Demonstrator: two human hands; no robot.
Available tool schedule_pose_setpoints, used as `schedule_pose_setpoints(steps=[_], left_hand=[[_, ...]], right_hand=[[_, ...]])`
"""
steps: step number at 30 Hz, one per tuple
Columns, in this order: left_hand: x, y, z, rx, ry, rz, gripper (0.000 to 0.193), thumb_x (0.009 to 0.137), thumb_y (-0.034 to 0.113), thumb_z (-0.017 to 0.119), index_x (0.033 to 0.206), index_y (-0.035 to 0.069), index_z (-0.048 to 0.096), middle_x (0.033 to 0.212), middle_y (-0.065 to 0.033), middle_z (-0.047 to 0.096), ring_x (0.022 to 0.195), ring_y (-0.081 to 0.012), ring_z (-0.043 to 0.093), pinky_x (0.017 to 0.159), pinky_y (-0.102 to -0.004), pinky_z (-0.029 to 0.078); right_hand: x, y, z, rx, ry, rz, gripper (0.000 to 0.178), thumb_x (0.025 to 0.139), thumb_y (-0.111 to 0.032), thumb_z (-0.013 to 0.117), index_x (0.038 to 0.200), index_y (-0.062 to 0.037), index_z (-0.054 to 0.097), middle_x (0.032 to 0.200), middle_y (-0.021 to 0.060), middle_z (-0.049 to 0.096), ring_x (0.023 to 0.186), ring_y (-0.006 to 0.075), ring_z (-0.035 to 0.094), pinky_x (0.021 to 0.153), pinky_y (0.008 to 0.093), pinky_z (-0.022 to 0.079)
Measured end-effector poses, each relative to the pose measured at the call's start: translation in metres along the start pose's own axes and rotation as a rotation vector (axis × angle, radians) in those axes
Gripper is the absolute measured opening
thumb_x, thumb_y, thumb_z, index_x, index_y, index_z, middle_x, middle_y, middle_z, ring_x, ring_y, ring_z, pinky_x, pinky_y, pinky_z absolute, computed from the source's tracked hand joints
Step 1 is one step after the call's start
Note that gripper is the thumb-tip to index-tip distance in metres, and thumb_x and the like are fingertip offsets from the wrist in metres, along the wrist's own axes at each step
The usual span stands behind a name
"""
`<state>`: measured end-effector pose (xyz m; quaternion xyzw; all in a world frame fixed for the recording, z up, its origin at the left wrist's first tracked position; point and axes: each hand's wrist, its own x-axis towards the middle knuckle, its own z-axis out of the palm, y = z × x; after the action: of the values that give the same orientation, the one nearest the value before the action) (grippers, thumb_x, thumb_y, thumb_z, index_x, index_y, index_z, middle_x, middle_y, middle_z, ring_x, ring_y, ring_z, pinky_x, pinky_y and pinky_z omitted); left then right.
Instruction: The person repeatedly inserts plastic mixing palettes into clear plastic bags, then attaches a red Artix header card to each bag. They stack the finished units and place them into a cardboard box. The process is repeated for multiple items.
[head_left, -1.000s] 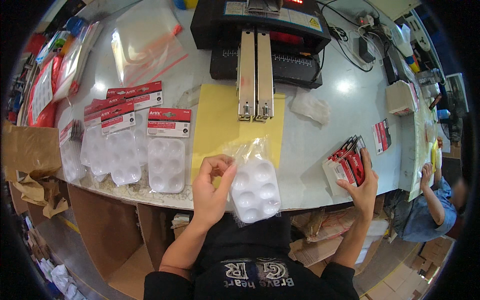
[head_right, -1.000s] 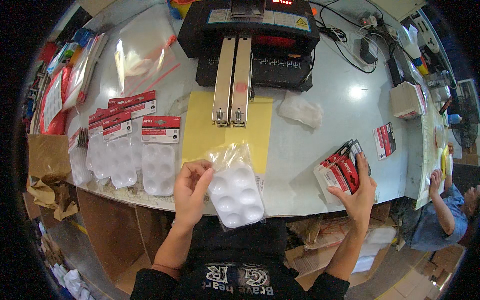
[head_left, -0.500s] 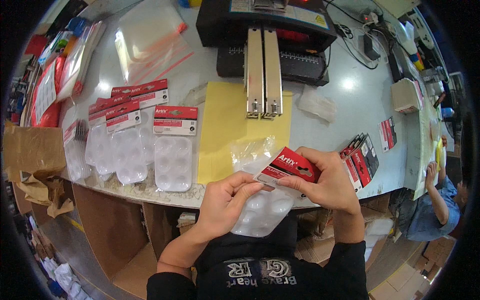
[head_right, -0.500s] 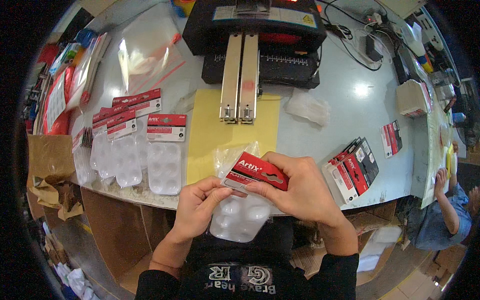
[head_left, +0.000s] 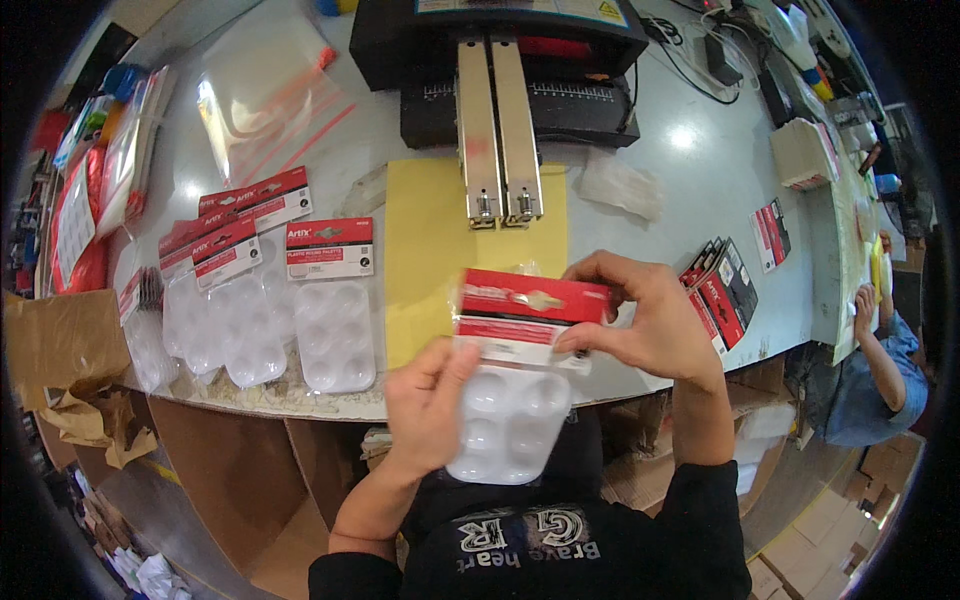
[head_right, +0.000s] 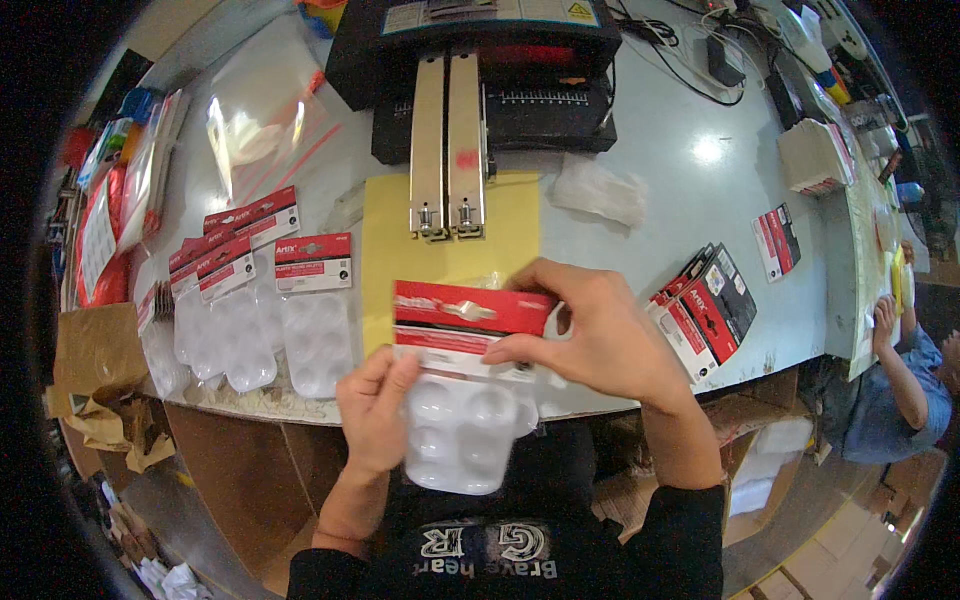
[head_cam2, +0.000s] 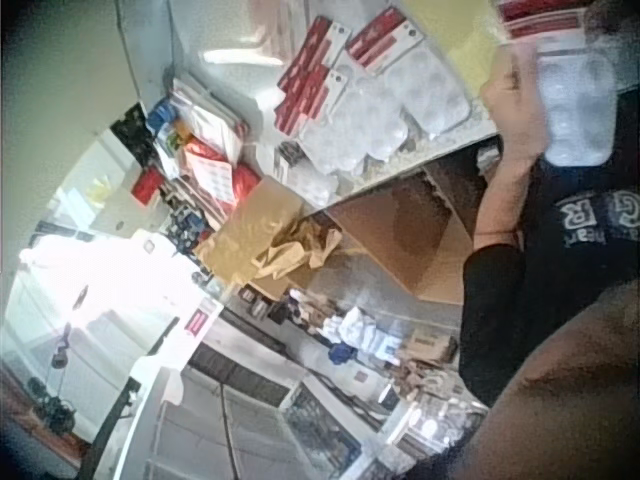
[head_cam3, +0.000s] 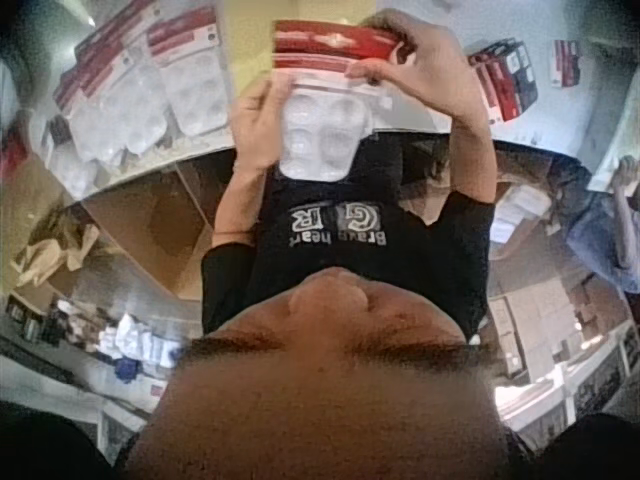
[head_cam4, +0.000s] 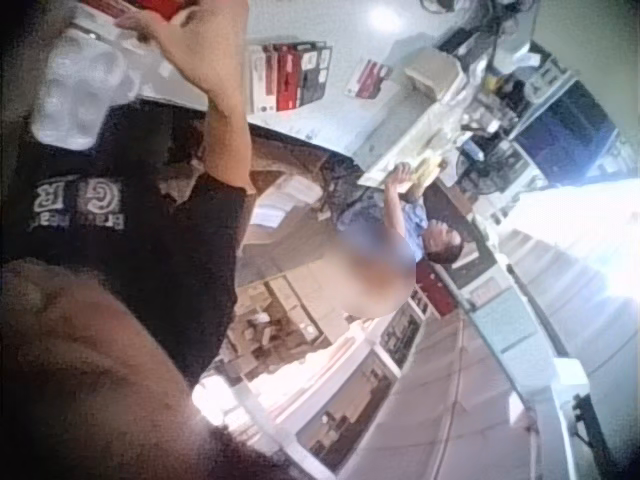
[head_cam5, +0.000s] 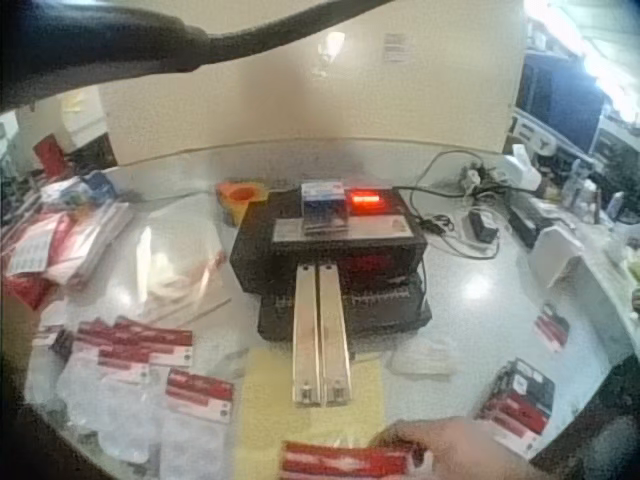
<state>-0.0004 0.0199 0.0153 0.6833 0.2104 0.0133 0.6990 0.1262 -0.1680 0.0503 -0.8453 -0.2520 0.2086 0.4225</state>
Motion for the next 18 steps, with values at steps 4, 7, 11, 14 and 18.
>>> schedule_pose_setpoints(steps=[4,7,11,14,18], left_hand=[[0.007,-0.011,-0.003,-0.104,0.091,0.01,0.026,0.098,0.016,0.052,0.085,-0.004,0.062,0.076,0.0042,0.056,0.069,-0.0034,0.042,0.061,-0.0186,0.036],[0.012,-0.02,-0.002,-0.141,0.095,0.003,0.027,0.098,0.017,0.052,0.086,-0.005,0.062,0.076,0.0035,0.057,0.07,-0.0032,0.042,0.062,-0.0184,0.037],[0.009,-0.02,-0.005,-0.113,0.08,-0.026,0.028,0.099,0.018,0.049,0.088,-0.005,0.062,0.078,0.0027,0.059,0.072,-0.0031,0.044,0.064,-0.0188,0.038],[0.005,-0.014,-0.006,-0.038,0.061,-0.015,0.03,0.1,0.019,0.047,0.091,-0.005,0.061,0.079,0.0003,0.06,0.072,-0.0046,0.046,0.065,-0.0207,0.04],[0.022,-0.012,0.001,0.172,0.148,0.076,0.034,0.1,0.023,0.044,0.093,-0.007,0.059,0.075,-0.0082,0.061,0.069,-0.0123,0.05,0.067,-0.0267,0.042]], right_hand=[[-0.012,0.011,0.007,0.389,-0.215,0.323,0.02,0.085,-0.014,0.07,0.087,0.0059,0.07,0.074,0.0078,0.068,0.063,0.0095,0.062,0.058,0.0237,0.05],[-0.015,0.019,0.015,0.541,-0.165,0.385,0.019,0.087,-0.013,0.068,0.089,0.006,0.069,0.074,0.0077,0.068,0.062,0.0103,0.062,0.059,0.0233,0.049],[-0.023,0.026,0.026,0.695,-0.107,0.357,0.015,0.088,-0.009,0.065,0.088,0.0062,0.067,0.073,0.0067,0.066,0.061,0.0103,0.062,0.057,0.0232,0.049],[-0.031,0.027,0.031,0.762,-0.099,0.34,0.011,0.087,-0.006,0.063,0.085,0.0049,0.064,0.07,0.005,0.063,0.06,0.0095,0.06,0.055,0.0229,0.047],[-0.015,0.028,0.046,0.945,0.045,0.434,0.011,0.087,-0.008,0.061,0.082,0.0023,0.061,0.066,0.003,0.059,0.056,0.0083,0.055,0.052,0.0222,0.043]])
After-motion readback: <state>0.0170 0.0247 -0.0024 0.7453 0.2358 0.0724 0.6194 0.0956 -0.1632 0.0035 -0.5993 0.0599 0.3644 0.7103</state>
